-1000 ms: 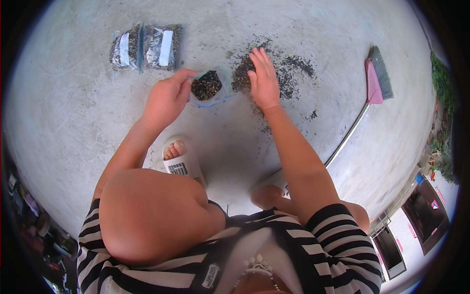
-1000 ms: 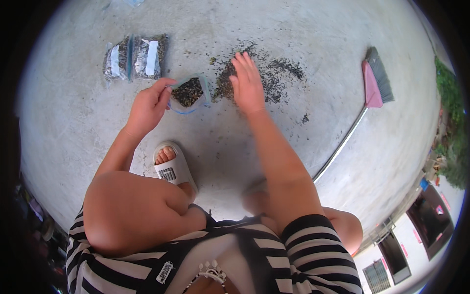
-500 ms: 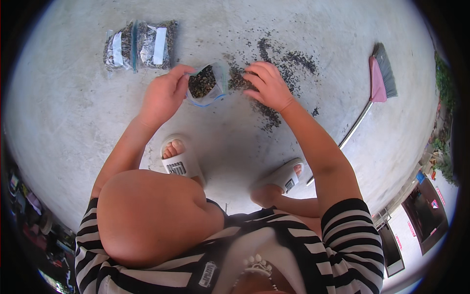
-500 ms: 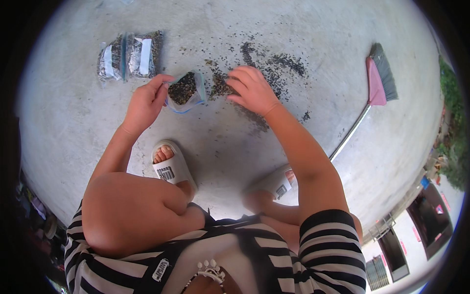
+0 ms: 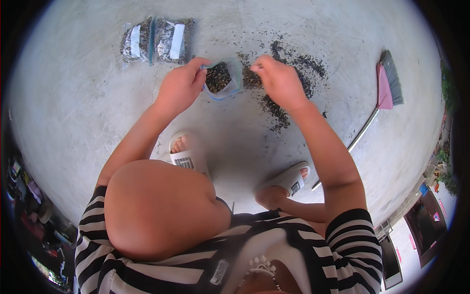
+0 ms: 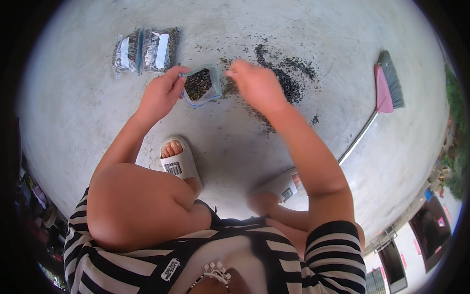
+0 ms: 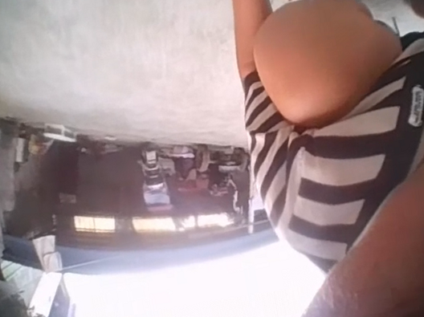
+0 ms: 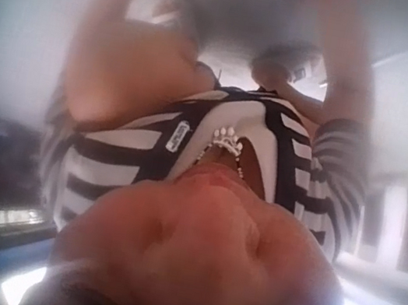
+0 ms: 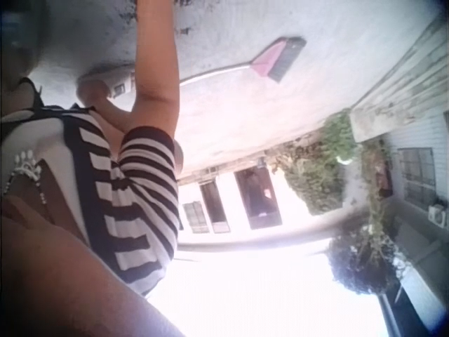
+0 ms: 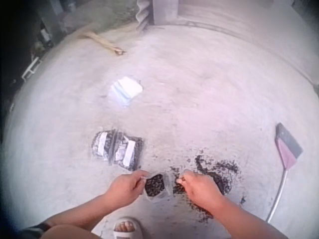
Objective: The person picks up seeds from a pile on the floor by hand and places them into small plastic bags, then seals the bags by pressing the closures.
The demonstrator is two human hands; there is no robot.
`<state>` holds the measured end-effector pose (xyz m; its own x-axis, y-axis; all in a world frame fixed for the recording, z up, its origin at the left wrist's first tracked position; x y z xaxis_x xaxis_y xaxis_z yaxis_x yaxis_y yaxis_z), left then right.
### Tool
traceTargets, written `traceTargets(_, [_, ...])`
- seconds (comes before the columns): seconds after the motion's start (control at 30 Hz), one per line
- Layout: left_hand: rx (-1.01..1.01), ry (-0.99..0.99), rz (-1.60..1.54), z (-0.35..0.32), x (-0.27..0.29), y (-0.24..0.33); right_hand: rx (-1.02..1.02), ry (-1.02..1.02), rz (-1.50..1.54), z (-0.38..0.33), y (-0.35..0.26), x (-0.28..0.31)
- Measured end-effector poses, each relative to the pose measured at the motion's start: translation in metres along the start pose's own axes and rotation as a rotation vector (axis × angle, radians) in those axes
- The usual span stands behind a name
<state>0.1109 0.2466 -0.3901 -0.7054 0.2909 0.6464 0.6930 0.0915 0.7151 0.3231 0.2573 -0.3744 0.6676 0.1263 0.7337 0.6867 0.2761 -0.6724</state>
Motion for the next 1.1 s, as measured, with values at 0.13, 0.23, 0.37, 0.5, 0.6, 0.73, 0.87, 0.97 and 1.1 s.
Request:
traceTargets(0.13, [-0.004,0.009,-0.037,-0.004,0.000,-0.003,0.159,-0.063,-0.066,0.022,-0.081,-0.038])
traceTargets(0.23, [-0.021,0.019,-0.067,0.000,-0.002,0.003,0.300,-0.058,-0.262,0.012,-0.093,-0.050])
traceTargets(0.37, [-0.015,0.028,-0.007,-0.006,0.006,-0.004,0.242,0.006,-0.142,-0.005,-0.094,-0.022])
traceTargets(0.5, [-0.068,0.054,0.025,-0.007,0.006,-0.004,-0.195,0.262,-0.285,-0.053,0.046,0.039])
traceTargets(0.6, [-0.079,0.049,0.023,-0.005,0.000,-0.004,-0.448,0.299,-0.431,-0.095,0.124,0.055])
traceTargets(0.73, [-0.072,0.054,0.041,-0.006,0.002,-0.008,-0.602,0.249,-0.334,-0.094,0.116,0.029])
traceTargets(0.87, [-0.074,0.061,0.038,-0.008,0.004,-0.008,-0.377,0.248,-0.336,-0.077,0.080,0.001])
traceTargets(0.97, [-0.078,0.083,0.035,-0.009,0.008,-0.005,-0.437,0.137,-0.379,-0.075,0.083,-0.010])
traceTargets(1.1, [-0.032,0.080,0.044,-0.007,0.008,-0.003,-0.831,0.115,0.250,-0.079,0.108,-0.016])
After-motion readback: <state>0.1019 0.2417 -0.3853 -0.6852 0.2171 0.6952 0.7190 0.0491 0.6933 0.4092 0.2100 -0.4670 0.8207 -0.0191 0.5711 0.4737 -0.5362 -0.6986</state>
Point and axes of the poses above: each hand's wrist, its own z-axis towards the middle knuckle, its own x-axis out of the back of the hand, y = z × x, the point moved 9 cm from there along z, towards the middle knuckle, and after that the axes turned 9 degrees about y, right-handed, at the moved point
